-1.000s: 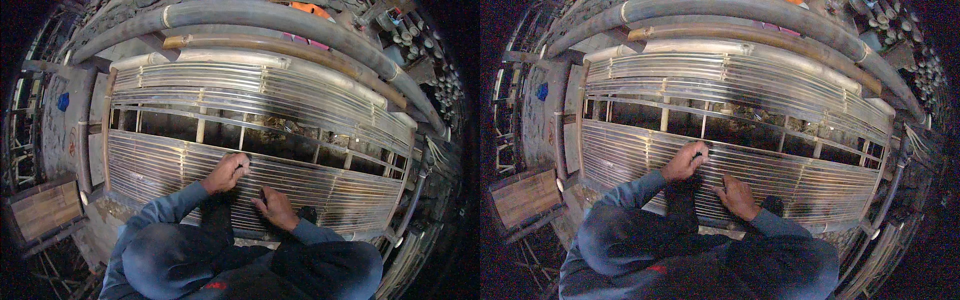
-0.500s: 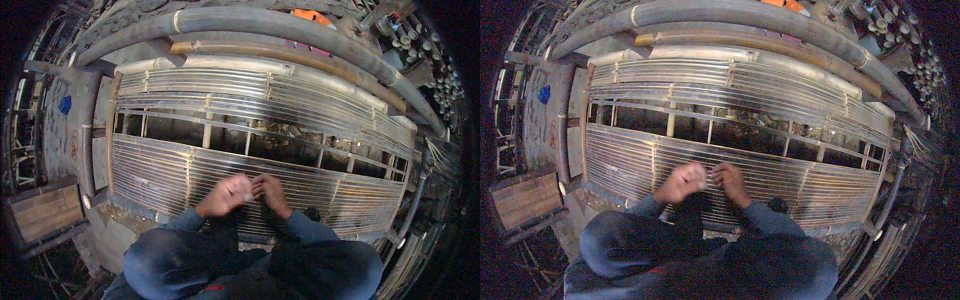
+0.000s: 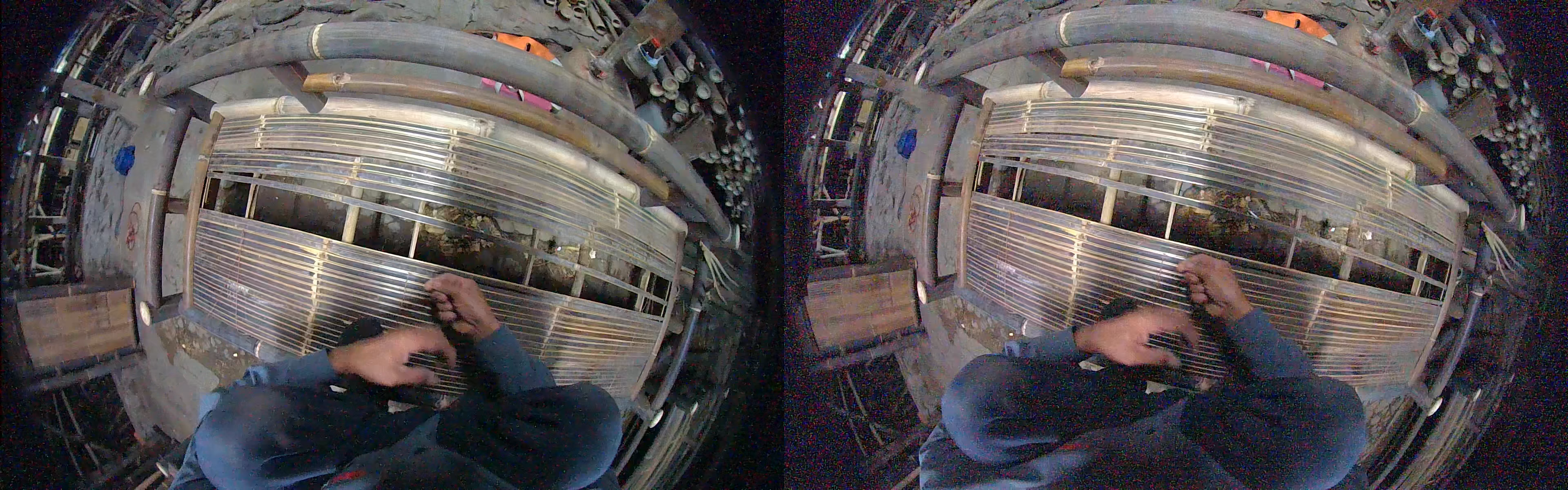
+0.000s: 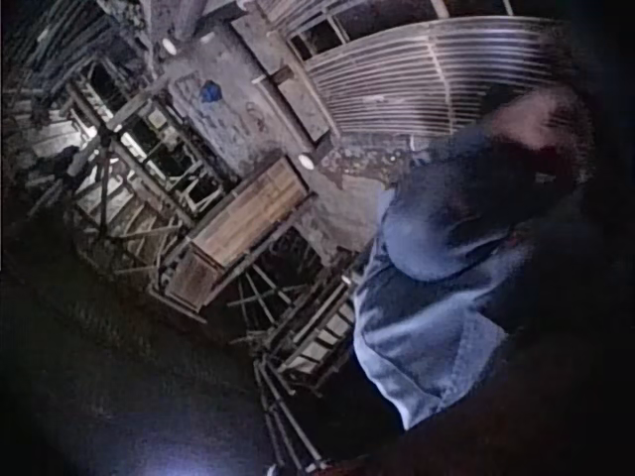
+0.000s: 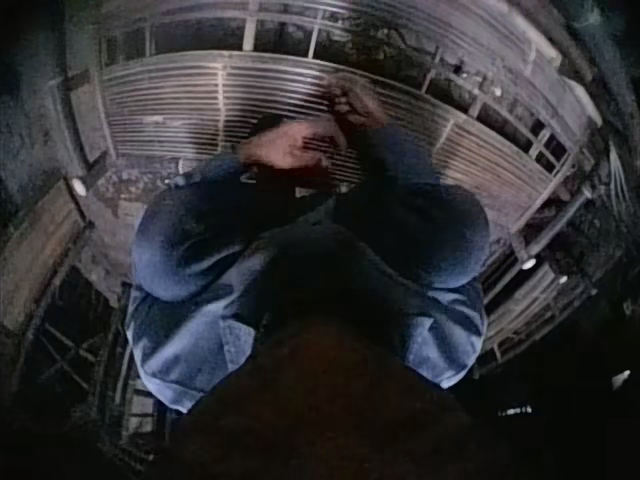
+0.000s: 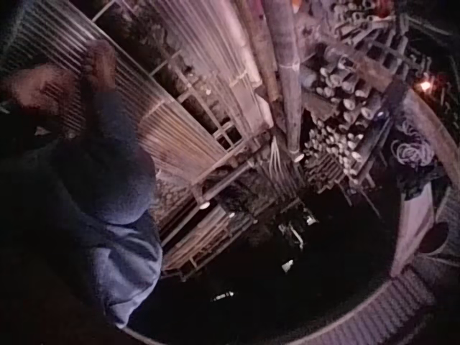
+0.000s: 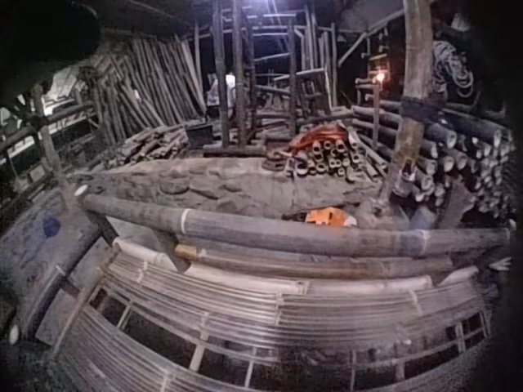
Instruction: The person threads a string through a row of thin bamboo strips laid across a wooden frame, pulling the string tight and tying knots to secure the strips together.
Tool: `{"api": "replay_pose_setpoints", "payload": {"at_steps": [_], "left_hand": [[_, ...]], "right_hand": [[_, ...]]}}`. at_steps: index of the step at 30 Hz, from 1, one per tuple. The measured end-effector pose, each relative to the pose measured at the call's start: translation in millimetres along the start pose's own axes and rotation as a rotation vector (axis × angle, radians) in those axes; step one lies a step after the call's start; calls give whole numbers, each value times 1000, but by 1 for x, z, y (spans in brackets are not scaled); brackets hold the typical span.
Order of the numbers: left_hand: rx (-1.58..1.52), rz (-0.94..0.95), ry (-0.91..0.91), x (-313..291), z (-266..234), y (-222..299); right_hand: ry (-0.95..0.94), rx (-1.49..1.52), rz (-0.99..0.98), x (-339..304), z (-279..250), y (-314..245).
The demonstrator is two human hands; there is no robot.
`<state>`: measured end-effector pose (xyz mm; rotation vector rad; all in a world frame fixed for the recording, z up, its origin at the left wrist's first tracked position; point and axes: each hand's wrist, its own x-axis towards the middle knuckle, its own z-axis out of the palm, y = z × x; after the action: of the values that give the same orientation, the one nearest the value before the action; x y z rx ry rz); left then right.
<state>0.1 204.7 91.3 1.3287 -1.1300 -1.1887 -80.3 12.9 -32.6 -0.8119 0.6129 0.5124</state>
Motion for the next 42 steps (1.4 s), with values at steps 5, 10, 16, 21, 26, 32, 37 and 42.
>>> {"api": "replay_pose_setpoints", "payload": {"at_steps": [5,10,16,21,26,32,37,42], "left_hand": [[758,-134,605,-3,-66,-67],[826,-498,330,3,-106,-113],[1286,-204,816,32,-89,-120],[1190,-555,818,24,-74,-128],[828,-607,939,35,-65,-132],[704,-650,846,27,-75,-134],[638,-807,535,26,-88,-145],[554,-895,353,44,-94,-155]], "right_hand": [[163,-604,-344,-62,-22,-4],[57,-372,-633,-100,-11,-44],[3,-553,-479,-85,9,-76],[-88,-1057,-661,-16,24,-51],[147,-1301,-491,26,11,-46],[418,-1664,-649,45,18,-39],[483,-1798,-568,57,35,-31],[513,-1866,-647,70,43,-24]]}}
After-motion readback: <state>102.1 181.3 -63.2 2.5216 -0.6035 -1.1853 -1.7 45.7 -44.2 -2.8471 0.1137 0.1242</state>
